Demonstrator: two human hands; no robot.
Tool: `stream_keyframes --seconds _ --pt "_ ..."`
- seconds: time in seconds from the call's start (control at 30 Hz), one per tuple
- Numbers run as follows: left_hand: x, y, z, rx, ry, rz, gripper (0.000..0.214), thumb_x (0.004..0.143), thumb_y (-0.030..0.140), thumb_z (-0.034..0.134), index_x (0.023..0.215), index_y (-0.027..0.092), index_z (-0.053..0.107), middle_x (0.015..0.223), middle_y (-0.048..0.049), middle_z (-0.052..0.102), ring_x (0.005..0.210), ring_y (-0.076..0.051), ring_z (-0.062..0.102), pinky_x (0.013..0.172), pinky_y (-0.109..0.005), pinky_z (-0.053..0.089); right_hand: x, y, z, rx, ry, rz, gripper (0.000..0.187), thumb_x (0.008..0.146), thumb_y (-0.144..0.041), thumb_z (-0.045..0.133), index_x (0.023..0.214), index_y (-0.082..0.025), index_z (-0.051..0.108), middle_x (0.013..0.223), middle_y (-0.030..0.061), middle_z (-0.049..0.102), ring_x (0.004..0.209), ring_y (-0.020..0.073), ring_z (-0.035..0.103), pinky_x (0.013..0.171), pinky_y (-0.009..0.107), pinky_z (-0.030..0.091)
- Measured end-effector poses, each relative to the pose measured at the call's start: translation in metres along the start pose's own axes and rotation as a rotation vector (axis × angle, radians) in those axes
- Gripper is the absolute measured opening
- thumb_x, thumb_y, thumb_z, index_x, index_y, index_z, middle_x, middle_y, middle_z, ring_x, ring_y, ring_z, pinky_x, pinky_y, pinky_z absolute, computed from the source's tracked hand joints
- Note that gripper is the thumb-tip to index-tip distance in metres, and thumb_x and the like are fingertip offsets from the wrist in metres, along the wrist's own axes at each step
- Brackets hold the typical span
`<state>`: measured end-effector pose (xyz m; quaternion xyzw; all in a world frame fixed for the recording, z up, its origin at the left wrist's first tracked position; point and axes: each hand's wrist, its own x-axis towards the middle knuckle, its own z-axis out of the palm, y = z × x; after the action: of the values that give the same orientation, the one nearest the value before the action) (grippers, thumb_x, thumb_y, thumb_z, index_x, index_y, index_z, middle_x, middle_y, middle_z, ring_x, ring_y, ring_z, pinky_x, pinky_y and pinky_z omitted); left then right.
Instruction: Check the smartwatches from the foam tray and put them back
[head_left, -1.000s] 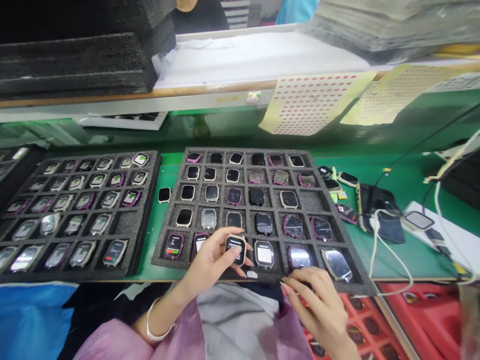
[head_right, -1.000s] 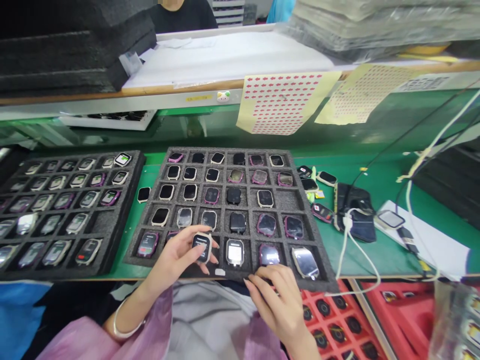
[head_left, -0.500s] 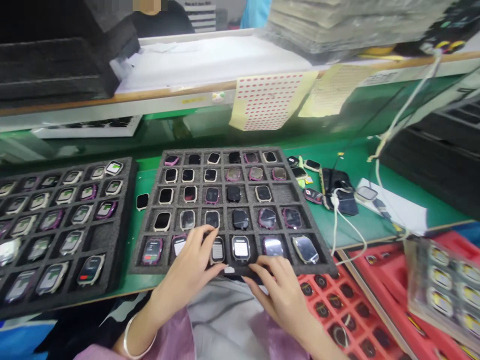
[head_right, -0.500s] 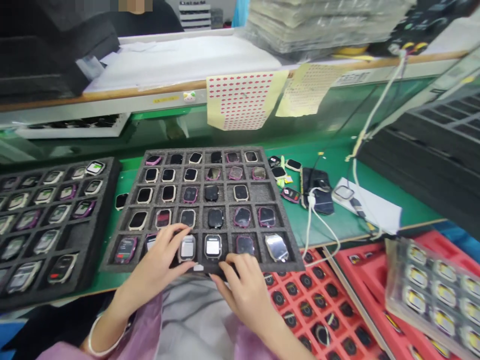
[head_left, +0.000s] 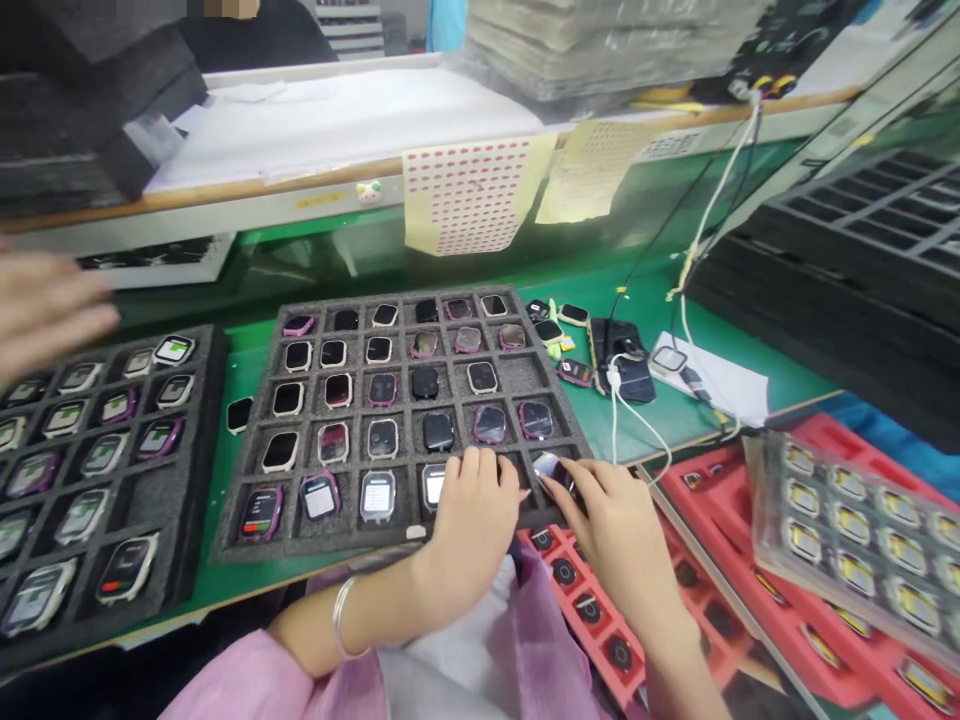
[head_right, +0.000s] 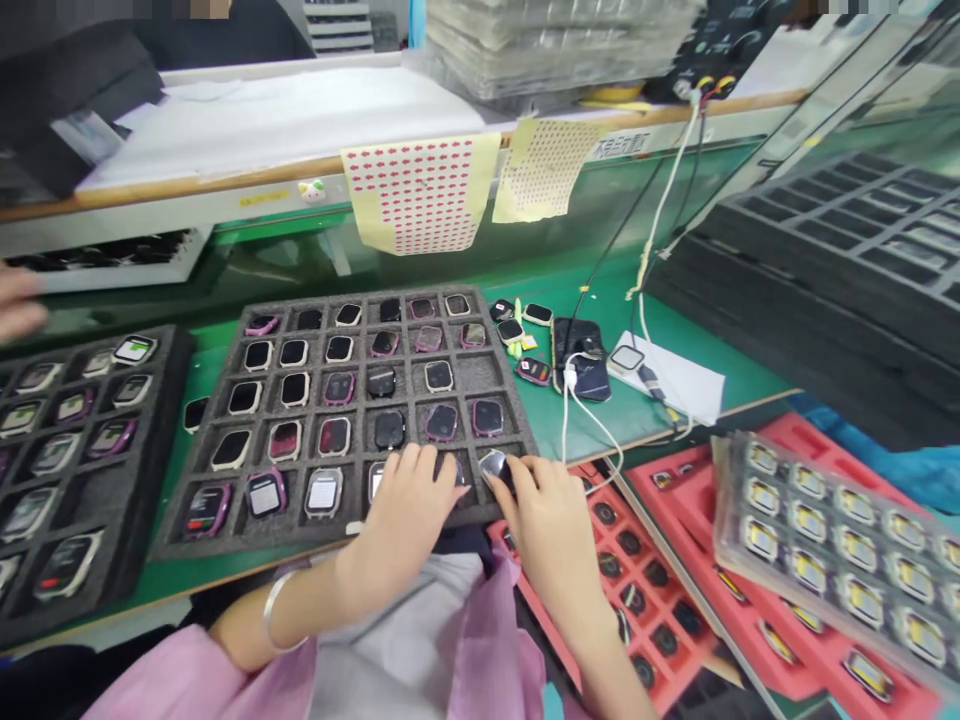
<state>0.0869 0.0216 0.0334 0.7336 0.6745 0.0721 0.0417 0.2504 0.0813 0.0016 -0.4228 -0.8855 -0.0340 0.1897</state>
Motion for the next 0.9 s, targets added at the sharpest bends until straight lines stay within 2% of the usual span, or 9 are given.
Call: stream_keyframes --seconds 0.1,0.17,0.23,0.33,0.43,0.53,0.63,0.77,0.9 --pt "0.006 0.008 0.011 0.028 0.023 -0.059 0.027 0.090 0.016 0.052 0.115 0.007 0.057 0.089 -0.0137 0.060 0.083 -0.029 0.056 0.070 -0.042 0.049 -0.004 0.000 0.003 0.121 0.009 0.038 0.037 0.098 -0.041 0.041 0.110 -0.010 0.059 0.091 0.0132 0.064 0.084 0.0279 0.057 0.070 0.039 0.043" --pt "0.004 0.005 0.014 -0.118 0.026 -0.087 0.028 0.088 0.019 0.057 0.114 0.009 0.056 0.093 -0.0140 0.059 0.086 -0.028 0.056 0.073 -0.042 0.049 -0.004 0.003 0.003 0.195 -0.008 0.065 0.041 0.097 -0.042 0.043 0.120 -0.010 0.054 0.087 0.0113 0.062 0.081 0.0271 0.057 0.069 0.038 0.042" --pt "0.001 -0.002 0.016 -0.387 0.004 -0.057 0.025 0.085 0.024 0.063 0.106 0.012 0.060 0.094 -0.0108 0.059 0.088 -0.026 0.055 0.075 -0.039 0.049 -0.003 0.005 0.002 0.286 -0.053 0.066 0.038 0.097 -0.039 0.044 0.121 -0.012 0.055 0.085 0.0091 0.059 0.079 0.0254 0.056 0.069 0.038 0.042" --pt "-0.003 -0.010 0.017 -0.782 0.019 -0.007 0.016 0.081 0.028 0.069 0.092 0.017 0.066 0.090 -0.0052 0.058 0.087 -0.020 0.056 0.078 -0.035 0.048 -0.002 0.006 -0.005 0.535 -0.095 0.093 0.022 0.096 -0.031 0.048 0.104 -0.018 0.063 0.088 0.0072 0.058 0.082 0.0224 0.057 0.073 0.036 0.044" --pt "-0.005 -0.015 0.016 -1.121 0.099 -0.049 0.012 0.079 0.029 0.072 0.084 0.018 0.071 0.100 -0.0072 0.059 0.089 -0.019 0.060 0.083 -0.034 0.048 0.000 0.005 -0.015 0.865 -0.049 0.269 0.014 0.092 -0.029 0.055 0.095 -0.019 0.064 0.089 0.0061 0.063 0.082 0.0198 0.060 0.072 0.031 0.047" --pt "-0.003 -0.016 0.011 -1.545 0.018 -0.143 0.021 0.073 0.029 0.077 0.088 0.017 0.072 0.090 -0.0063 0.066 0.080 -0.017 0.064 0.077 -0.031 0.051 0.005 0.002 -0.021 1.184 -0.042 0.450 0.014 0.090 -0.031 0.059 0.092 -0.018 0.064 0.079 0.0049 0.067 0.068 0.0167 0.062 0.058 0.026 0.048" --pt "0.000 -0.014 0.008 -1.878 -0.075 -0.256 0.043 0.066 0.029 0.082 0.104 0.016 0.067 0.078 -0.0038 0.069 0.067 -0.015 0.064 0.066 -0.028 0.053 0.016 -0.001 -0.020 1.469 -0.068 0.522 0.023 0.086 -0.032 0.064 0.103 -0.017 0.063 0.077 0.0049 0.068 0.056 0.0155 0.062 0.044 0.023 0.046" --pt "0.004 -0.003 0.011 -1.954 -0.008 -0.275 0.039 0.073 0.035 0.076 0.104 0.015 0.064 0.087 -0.0063 0.069 0.066 -0.014 0.061 0.063 -0.026 0.051 0.034 -0.005 -0.014 1.660 -0.108 0.568 0.052 0.078 -0.033 0.072 0.125 -0.018 0.054 0.086 0.0079 0.070 0.058 0.0170 0.063 0.043 0.025 0.051" --pt "0.011 0.010 0.024 -1.885 0.095 -0.241 0.040 0.082 0.044 0.064 0.109 0.015 0.059 0.097 -0.0080 0.064 0.069 -0.011 0.055 0.064 -0.024 0.048 0.040 0.000 -0.006 1.605 -0.060 0.689 0.051 0.074 -0.032 0.076 0.120 -0.018 0.057 0.095 0.0109 0.071 0.065 0.0175 0.065 0.053 0.026 0.057"
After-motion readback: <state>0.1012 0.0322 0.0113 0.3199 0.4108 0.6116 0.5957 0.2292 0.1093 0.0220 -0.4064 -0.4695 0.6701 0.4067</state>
